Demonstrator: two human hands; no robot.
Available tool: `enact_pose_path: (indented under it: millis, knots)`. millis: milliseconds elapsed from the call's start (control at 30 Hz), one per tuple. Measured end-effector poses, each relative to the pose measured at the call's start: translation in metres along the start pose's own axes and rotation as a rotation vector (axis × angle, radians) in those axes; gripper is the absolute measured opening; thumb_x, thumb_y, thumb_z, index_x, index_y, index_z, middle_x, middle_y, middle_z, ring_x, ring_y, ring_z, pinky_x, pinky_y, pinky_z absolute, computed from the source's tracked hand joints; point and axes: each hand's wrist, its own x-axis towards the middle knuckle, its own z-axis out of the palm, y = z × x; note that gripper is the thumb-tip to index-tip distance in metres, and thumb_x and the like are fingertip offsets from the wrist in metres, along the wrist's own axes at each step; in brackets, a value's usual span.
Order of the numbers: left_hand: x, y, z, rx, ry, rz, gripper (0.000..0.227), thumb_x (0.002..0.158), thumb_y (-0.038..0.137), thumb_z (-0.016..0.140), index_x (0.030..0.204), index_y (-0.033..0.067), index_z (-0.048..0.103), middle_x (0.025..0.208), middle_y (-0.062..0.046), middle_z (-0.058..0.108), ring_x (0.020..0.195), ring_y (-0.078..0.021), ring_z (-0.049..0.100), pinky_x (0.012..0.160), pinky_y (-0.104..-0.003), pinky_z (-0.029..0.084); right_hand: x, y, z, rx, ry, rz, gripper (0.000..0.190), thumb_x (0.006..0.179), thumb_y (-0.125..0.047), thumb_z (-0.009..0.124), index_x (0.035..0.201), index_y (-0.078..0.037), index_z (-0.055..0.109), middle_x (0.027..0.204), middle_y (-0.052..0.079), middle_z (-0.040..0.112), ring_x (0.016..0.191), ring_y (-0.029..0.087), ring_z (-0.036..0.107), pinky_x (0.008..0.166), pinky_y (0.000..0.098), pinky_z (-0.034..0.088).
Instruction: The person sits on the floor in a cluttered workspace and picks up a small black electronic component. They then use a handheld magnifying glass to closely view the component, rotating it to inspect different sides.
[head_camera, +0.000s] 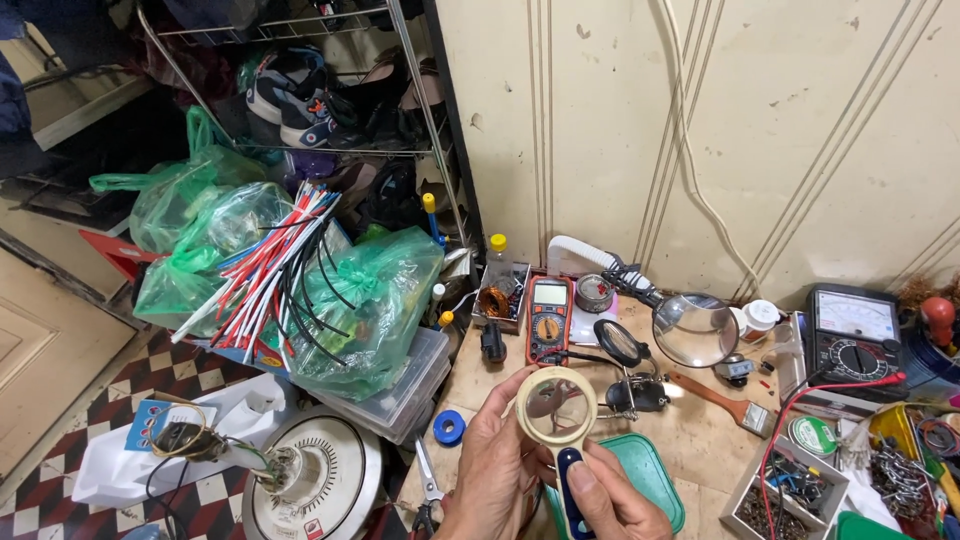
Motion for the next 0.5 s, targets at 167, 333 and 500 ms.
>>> enact_pose_path:
  millis: [167, 333, 500]
  knots:
    - [0.004, -0.004, -0.004, 0.0, -0.007, 0.005, 0.056, 0.099, 0.02, 0.079, 0.152, 0.0064, 0.071, 0.076, -0.015, 0.077, 0.04, -0.017, 0.059, 0.031, -0.028, 0.047, 0.001, 0.003, -0.003, -0.013, -0.044, -0.054, 0.036, 0.086, -0.002, 0.081, 0.115, 0.017, 0.091, 0.131, 0.021, 0.091, 0.123, 0.025, 0.081, 0.109, 0.0343, 0.06]
    - [-0.003, 0.001, 0.003, 0.064, 0.046, -0.029, 0.059, 0.095, 0.021, 0.083, 0.153, 0.008, 0.072, 0.077, -0.018, 0.077, 0.044, -0.0207, 0.06, 0.036, -0.031, 0.046, 0.002, 0.007, -0.006, -0.079, -0.009, -0.078, 0.036, 0.086, -0.005, 0.082, 0.115, 0.015, 0.09, 0.131, 0.02, 0.091, 0.125, 0.023, 0.081, 0.11, 0.0336, 0.061]
    - [-0.004, 0.001, 0.003, 0.078, 0.038, -0.029, 0.06, 0.095, 0.015, 0.083, 0.153, 0.0077, 0.072, 0.075, -0.017, 0.077, 0.044, -0.0211, 0.061, 0.036, -0.032, 0.048, 0.008, 0.016, -0.013, -0.129, -0.018, -0.11, 0.038, 0.085, -0.008, 0.082, 0.116, 0.012, 0.091, 0.133, 0.018, 0.09, 0.127, 0.02, 0.08, 0.112, 0.0308, 0.059]
